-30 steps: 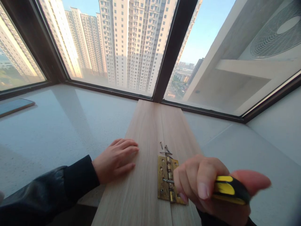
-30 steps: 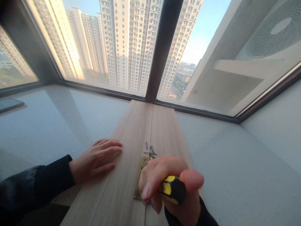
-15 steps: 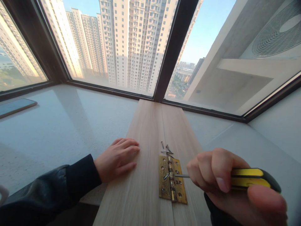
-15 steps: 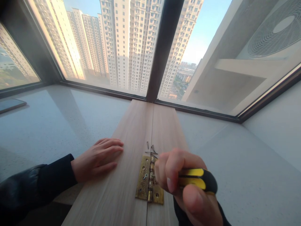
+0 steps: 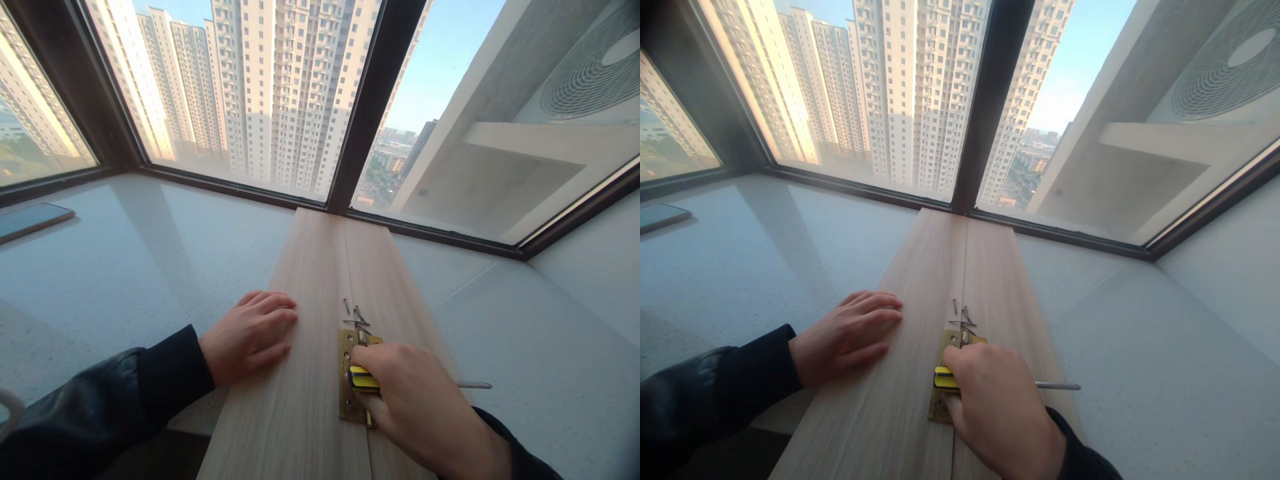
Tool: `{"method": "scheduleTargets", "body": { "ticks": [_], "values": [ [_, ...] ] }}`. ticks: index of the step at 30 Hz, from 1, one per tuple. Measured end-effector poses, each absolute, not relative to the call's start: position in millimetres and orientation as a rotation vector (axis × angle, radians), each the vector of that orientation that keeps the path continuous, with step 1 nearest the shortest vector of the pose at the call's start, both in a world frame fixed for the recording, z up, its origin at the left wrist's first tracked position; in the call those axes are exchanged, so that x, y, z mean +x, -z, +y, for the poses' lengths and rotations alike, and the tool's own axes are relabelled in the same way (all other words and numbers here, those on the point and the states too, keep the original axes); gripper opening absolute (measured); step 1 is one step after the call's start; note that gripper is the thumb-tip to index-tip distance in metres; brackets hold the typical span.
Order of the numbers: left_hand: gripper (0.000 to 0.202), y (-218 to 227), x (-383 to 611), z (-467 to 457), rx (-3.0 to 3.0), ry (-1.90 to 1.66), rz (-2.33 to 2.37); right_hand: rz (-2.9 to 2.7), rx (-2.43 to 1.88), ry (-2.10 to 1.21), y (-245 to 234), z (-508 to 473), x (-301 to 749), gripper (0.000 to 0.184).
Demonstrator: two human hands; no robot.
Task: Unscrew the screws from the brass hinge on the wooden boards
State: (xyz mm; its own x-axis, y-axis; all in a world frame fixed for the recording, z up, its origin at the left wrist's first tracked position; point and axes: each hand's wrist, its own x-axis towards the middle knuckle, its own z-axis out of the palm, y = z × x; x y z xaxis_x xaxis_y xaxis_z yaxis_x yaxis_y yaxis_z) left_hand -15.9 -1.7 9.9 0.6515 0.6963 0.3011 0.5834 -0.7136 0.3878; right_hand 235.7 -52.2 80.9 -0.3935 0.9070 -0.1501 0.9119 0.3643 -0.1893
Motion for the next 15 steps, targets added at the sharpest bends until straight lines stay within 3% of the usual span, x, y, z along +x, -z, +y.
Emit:
{"method": "scheduleTargets", "body": {
  "ticks": [4, 9, 15],
  "values": [
    [0.031, -10.1, -16.0, -1.9, 2.615, -0.64, 1.032, 2.618, 1.755, 0.492, -94.7, -38.8, 246.3, 0.011],
    [0.031, -9.6, -16.3, -0.7, 2.616, -0.647, 1.027, 2.569, 1.825, 0.566, -97.1, 11.9, 270.8, 0.03],
    [0.032, -7.0, -15.2, -2.6, 2.63, -0.645, 1.032, 2.466, 1.606, 0.89, -88.2, 53.4, 275.6, 0.024]
  ]
}}
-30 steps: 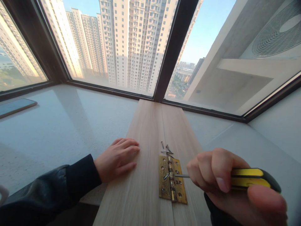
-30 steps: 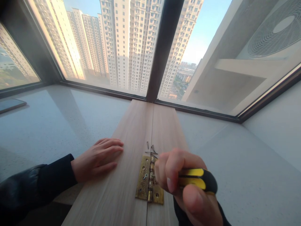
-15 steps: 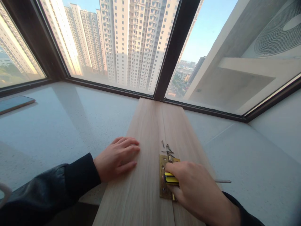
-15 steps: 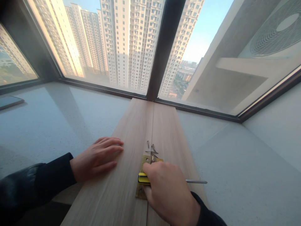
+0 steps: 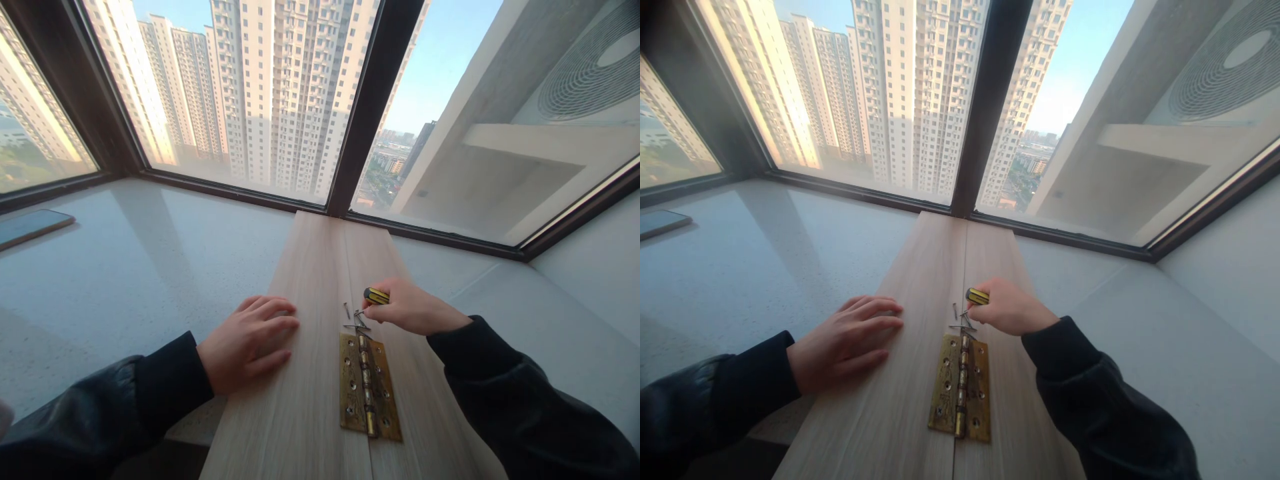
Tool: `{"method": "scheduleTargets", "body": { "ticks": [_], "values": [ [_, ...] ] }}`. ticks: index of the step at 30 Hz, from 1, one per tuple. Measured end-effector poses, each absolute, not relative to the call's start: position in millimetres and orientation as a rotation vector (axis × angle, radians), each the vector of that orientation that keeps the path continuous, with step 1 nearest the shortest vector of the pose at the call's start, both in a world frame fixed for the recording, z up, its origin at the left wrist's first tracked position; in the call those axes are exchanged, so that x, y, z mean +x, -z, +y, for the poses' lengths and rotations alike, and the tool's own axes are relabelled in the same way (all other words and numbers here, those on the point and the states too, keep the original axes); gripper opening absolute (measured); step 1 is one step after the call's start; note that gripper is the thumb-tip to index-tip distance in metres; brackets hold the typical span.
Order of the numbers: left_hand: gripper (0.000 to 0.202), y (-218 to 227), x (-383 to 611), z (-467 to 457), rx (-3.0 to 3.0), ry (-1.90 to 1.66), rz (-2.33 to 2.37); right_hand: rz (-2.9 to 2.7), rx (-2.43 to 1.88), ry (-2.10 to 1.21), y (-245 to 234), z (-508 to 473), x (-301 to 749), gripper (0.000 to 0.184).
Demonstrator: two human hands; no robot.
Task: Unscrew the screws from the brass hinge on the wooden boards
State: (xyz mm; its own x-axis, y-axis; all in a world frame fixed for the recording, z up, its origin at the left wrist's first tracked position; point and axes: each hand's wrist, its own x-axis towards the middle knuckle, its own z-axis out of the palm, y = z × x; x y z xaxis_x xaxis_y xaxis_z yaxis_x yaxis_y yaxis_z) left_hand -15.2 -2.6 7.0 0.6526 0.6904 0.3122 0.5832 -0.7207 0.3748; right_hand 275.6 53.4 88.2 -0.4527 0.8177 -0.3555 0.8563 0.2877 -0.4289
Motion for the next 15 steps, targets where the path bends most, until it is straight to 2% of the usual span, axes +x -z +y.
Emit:
{"method": "scheduleTargets", "body": {
  "ticks": [5, 10, 12, 15],
  "values": [
    [0.033, -6.9, -14.9, -3.4, 2.641, -0.649, 1.028, 2.492, 1.677, 0.983, -83.0, 61.5, 272.0, 0.022],
    [0.032, -7.3, -16.4, -1.0, 2.639, -0.66, 1.033, 2.756, 2.055, 1.063, -84.8, 46.3, 280.2, 0.025],
    [0.032, -7.2, -16.6, -0.6, 2.639, -0.663, 1.031, 2.882, 2.164, 1.206, -93.0, 32.0, 283.4, 0.034],
    [0.033, -7.0, -16.7, -0.7, 2.64, -0.663, 1.03, 3.043, 2.172, 1.596, -115.0, 5.6, 283.5, 0.046]
  ]
}}
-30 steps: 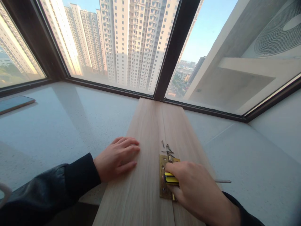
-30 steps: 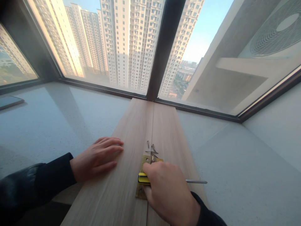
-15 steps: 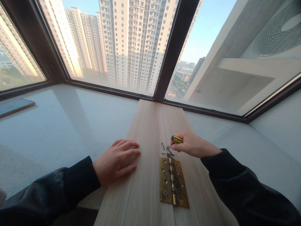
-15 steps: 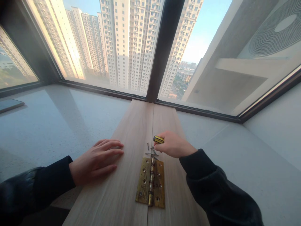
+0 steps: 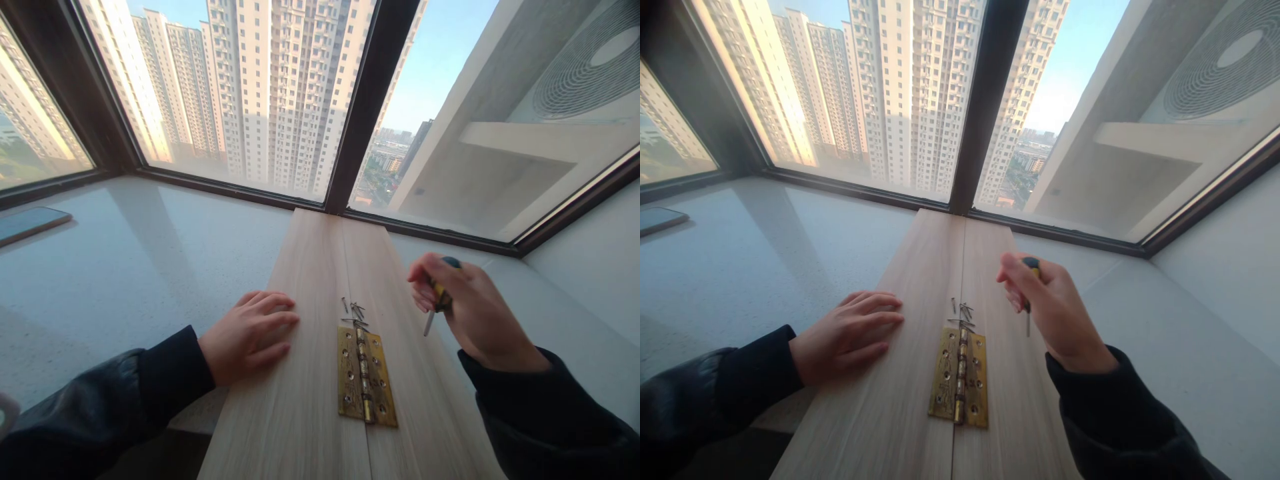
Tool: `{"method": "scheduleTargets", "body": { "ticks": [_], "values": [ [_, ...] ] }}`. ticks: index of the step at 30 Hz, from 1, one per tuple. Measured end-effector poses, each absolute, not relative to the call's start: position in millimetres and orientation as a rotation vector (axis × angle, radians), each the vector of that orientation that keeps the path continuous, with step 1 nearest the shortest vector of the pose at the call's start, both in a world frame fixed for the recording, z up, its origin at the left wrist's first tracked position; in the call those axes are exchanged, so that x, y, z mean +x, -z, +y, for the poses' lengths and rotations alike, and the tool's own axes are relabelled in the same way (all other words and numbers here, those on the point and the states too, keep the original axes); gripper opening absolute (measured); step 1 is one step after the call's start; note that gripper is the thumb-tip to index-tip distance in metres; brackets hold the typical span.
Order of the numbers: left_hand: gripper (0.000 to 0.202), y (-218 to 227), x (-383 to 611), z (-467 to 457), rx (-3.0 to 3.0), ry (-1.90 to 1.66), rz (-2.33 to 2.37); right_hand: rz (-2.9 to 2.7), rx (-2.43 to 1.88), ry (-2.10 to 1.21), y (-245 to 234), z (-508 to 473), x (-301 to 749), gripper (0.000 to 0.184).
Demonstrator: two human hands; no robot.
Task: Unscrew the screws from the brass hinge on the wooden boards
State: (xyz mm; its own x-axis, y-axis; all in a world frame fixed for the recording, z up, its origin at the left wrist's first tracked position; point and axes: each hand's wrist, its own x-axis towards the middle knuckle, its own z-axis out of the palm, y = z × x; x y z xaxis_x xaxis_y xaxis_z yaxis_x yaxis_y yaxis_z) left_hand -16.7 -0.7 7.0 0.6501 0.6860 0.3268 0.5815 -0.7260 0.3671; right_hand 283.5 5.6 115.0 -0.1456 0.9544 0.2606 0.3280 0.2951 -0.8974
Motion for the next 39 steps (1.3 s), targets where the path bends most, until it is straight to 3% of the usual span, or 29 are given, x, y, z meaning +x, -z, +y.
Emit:
{"method": "scheduleTargets", "body": {
  "ticks": [3, 6, 10, 19, 35, 39],
  "values": [
    [0.033, -6.5, -16.9, -0.7, 2.637, -0.662, 1.029, -1.523, -0.976, -1.02, -136.7, -21.2, 275.9, 0.06],
    [0.033, -6.3, -17.2, -0.5, 2.636, -0.656, 1.032, -1.318, -0.703, -1.366, -141.4, -42.6, 261.3, 0.05],
    [0.034, -6.1, -17.5, -0.6, 2.631, -0.666, 1.037, -1.217, -0.538, -1.508, -122.6, -58.3, 239.8, 0.05],
    [0.033, -5.5, -17.0, -0.9, 2.63, -0.686, 1.032, -1.225, -0.463, -1.56, -94.8, -60.4, 225.0, 0.05],
    [0.034, -8.4, -17.5, -0.2, 2.658, -0.624, 1.018, -1.346, -0.487, -1.554, -99.3, -61.6, 229.7, 0.053],
    [0.035, -9.1, -18.1, 0.3, 2.661, -0.615, 1.016, -1.356, -0.48, -1.486, -97.6, -63.1, 229.6, 0.046]
  ]
}}
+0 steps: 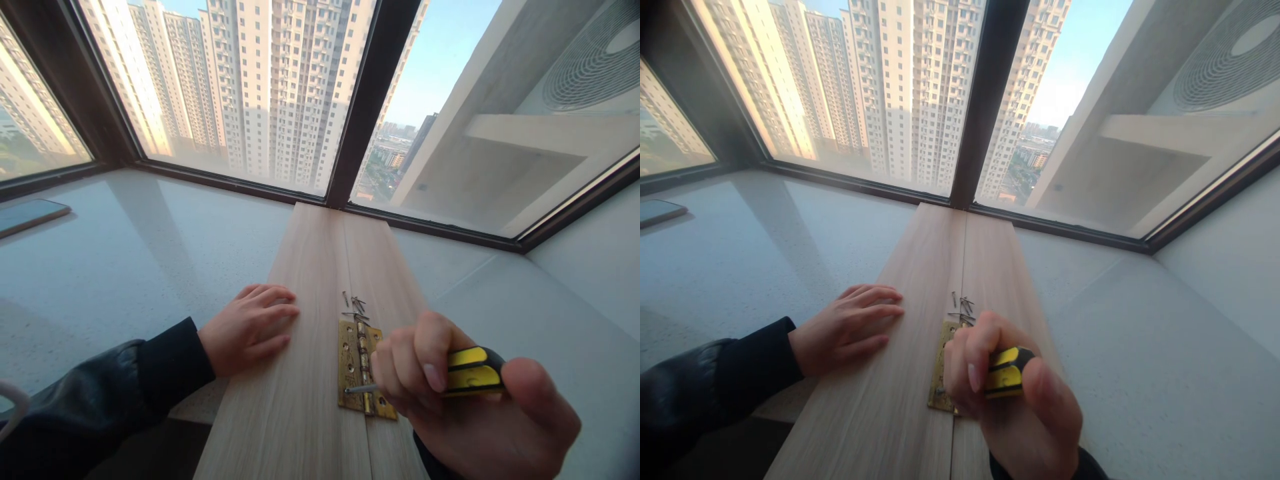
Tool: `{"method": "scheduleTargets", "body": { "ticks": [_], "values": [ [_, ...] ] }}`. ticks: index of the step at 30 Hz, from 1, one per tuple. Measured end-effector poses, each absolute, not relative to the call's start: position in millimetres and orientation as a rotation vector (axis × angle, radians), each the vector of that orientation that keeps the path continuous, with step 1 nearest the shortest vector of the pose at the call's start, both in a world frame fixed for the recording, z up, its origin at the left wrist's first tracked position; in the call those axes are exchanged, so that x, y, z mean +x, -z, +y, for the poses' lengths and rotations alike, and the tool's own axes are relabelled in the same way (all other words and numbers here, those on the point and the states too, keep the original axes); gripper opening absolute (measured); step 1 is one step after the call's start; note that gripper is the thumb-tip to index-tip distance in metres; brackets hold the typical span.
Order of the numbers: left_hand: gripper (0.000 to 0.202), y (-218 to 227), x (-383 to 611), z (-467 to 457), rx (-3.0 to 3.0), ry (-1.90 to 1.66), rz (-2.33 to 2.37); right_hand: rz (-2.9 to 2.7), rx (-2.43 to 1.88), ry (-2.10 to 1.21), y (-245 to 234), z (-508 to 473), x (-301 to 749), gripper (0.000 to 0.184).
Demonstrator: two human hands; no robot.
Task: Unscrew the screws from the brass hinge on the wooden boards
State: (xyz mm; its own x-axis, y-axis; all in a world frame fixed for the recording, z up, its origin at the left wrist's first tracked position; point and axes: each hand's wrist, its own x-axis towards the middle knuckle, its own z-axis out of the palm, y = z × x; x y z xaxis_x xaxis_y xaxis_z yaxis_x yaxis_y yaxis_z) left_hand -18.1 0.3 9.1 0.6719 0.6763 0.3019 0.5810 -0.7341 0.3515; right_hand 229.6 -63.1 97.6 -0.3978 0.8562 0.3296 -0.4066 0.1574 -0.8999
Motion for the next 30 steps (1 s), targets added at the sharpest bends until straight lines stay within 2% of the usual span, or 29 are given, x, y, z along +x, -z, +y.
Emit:
{"method": "scheduleTargets", "body": {
  "ticks": [5, 10, 13, 17, 19, 25, 30],
  "values": [
    [0.034, -8.1, -18.6, 0.3, 2.649, -0.639, 1.019, -1.594, -0.608, -1.274, -89.1, -74.7, 249.0, 0.041],
    [0.034, -9.6, -18.6, 0.2, 2.654, -0.609, 1.022, -1.293, -0.708, -1.124, -88.3, -89.1, 237.5, 0.035],
    [0.034, -10.3, -18.5, -0.3, 2.653, -0.601, 1.021, -1.165, -0.604, -1.264, -92.4, -89.7, 227.3, 0.04],
    [0.034, -8.2, -17.5, -0.8, 2.64, -0.659, 1.024, -1.275, -0.56, -1.695, -96.7, -80.0, 232.2, 0.032],
    [0.034, -6.4, -17.1, -0.8, 2.632, -0.689, 1.038, -1.285, -0.489, -1.746, -95.6, -75.7, 236.7, 0.033],
    [0.034, -6.7, -18.2, 0.1, 2.64, -0.668, 1.027, -1.317, -0.685, -1.167, -80.2, -89.2, 243.4, 0.027],
    [0.035, -9.2, -18.6, 0.3, 2.663, -0.608, 1.028, -1.122, -0.712, -1.076, -72.1, -98.9, 233.5, 0.034]
  ]
}}
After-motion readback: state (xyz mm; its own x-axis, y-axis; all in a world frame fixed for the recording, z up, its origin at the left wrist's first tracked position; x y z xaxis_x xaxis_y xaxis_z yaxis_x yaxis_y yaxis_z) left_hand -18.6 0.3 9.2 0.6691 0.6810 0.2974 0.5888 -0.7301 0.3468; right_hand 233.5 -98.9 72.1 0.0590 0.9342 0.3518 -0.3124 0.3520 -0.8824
